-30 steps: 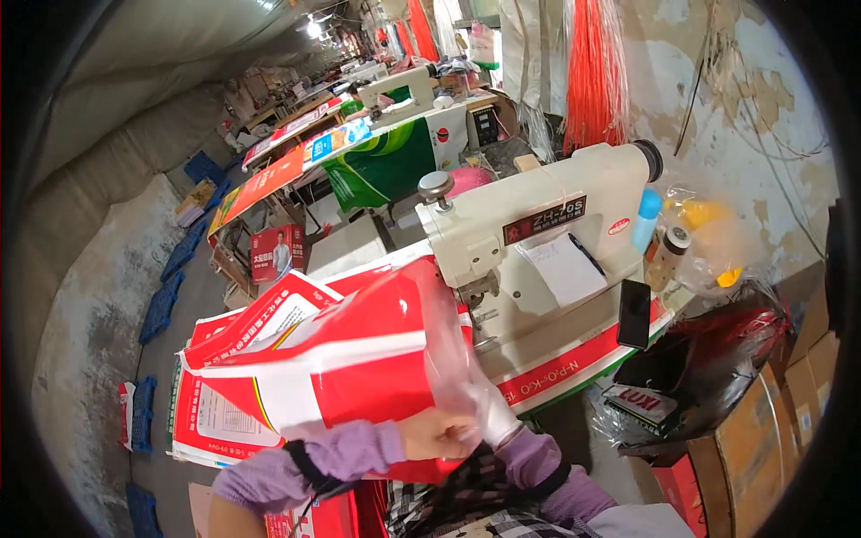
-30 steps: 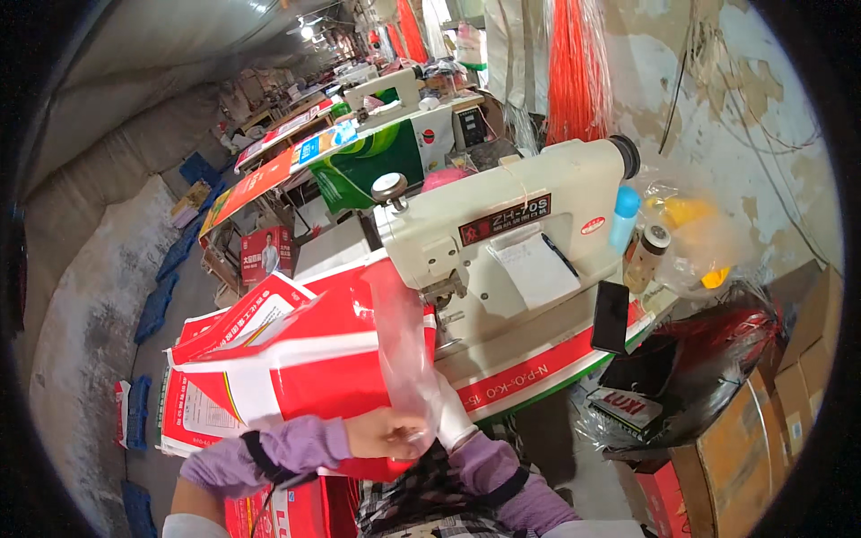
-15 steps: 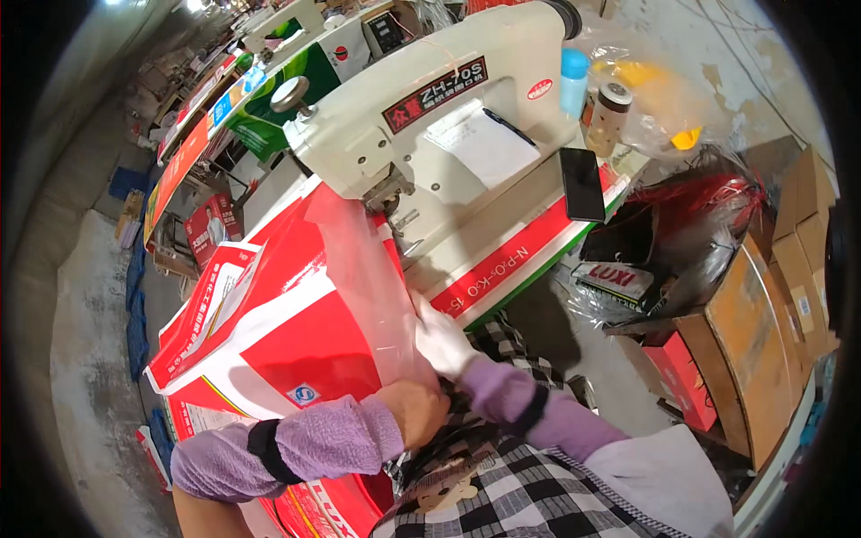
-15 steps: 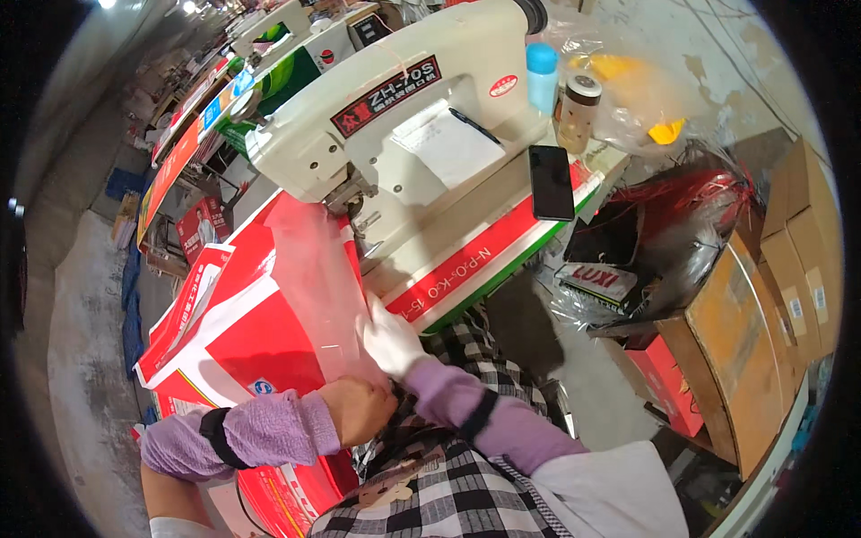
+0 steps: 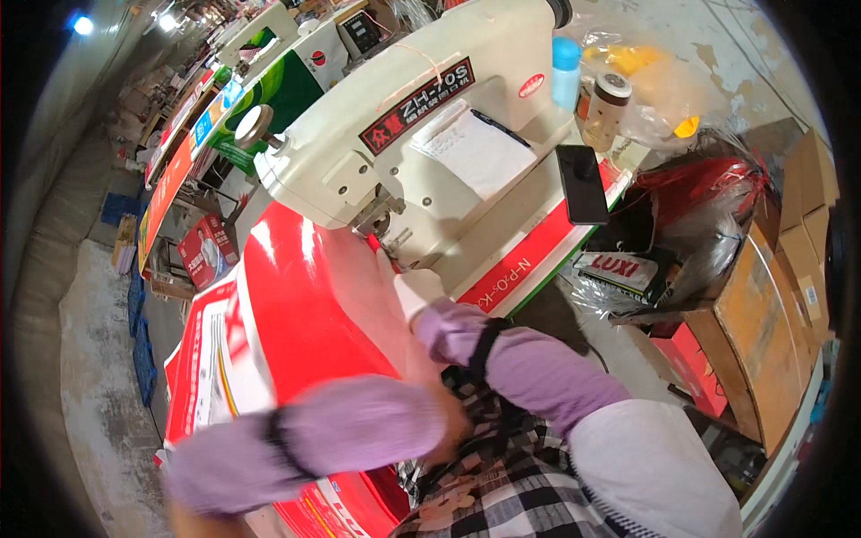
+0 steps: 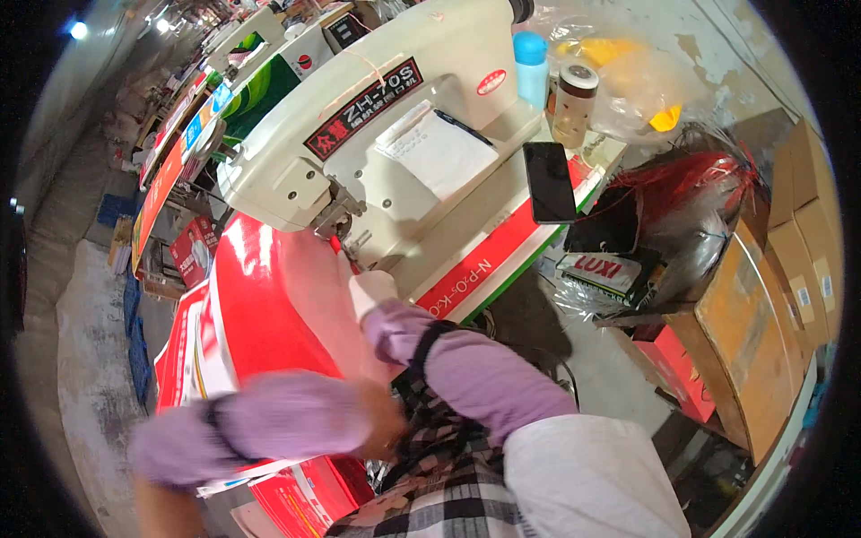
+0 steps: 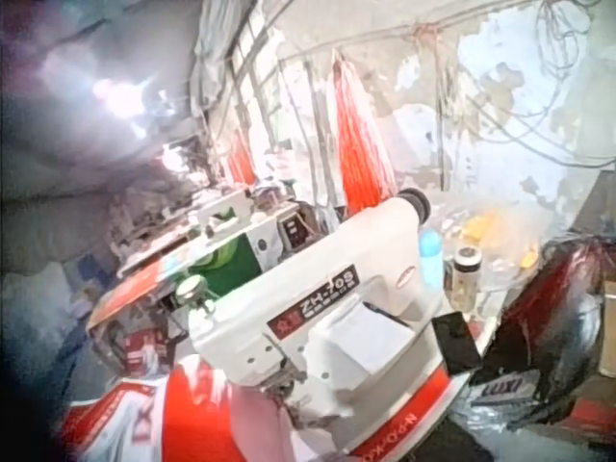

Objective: Operating an industrial sewing machine to seal the tops of large plastic fertilizer bags.

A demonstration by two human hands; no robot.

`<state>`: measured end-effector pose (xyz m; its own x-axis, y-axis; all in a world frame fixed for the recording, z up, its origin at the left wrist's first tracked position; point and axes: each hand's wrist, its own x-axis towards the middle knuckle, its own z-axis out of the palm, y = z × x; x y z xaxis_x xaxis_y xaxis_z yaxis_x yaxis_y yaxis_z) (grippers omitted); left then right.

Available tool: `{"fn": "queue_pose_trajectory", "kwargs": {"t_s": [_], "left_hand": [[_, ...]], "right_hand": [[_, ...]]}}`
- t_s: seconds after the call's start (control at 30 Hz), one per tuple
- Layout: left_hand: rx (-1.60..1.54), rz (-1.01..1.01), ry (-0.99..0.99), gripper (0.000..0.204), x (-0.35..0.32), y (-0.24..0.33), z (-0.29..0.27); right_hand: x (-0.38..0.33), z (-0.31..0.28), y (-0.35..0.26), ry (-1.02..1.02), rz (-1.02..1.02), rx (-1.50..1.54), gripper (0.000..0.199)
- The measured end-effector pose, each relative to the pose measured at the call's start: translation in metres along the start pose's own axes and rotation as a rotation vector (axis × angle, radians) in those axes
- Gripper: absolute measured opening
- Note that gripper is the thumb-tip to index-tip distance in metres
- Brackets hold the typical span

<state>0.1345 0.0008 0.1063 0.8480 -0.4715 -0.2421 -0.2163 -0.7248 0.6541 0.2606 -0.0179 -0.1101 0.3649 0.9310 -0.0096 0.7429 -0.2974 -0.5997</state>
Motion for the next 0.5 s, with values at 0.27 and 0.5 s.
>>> {"fn": "queue_pose_trajectory", "kwargs": {"t_s": [0.27, 0.5], "left_hand": [[0.459, -0.626, -0.572, 0.079, 0.035, -0.034, -0.099], [0.611, -0.356, -0.266, 0.029, 0.034, -0.006, 0.099]], "right_hand": [[0.011, 0.013, -0.001, -0.251, 0.346, 0.116, 0.020], [-0.004, -0.013, -0.038, 0.009, 0.212, 0.330, 0.063]]}}
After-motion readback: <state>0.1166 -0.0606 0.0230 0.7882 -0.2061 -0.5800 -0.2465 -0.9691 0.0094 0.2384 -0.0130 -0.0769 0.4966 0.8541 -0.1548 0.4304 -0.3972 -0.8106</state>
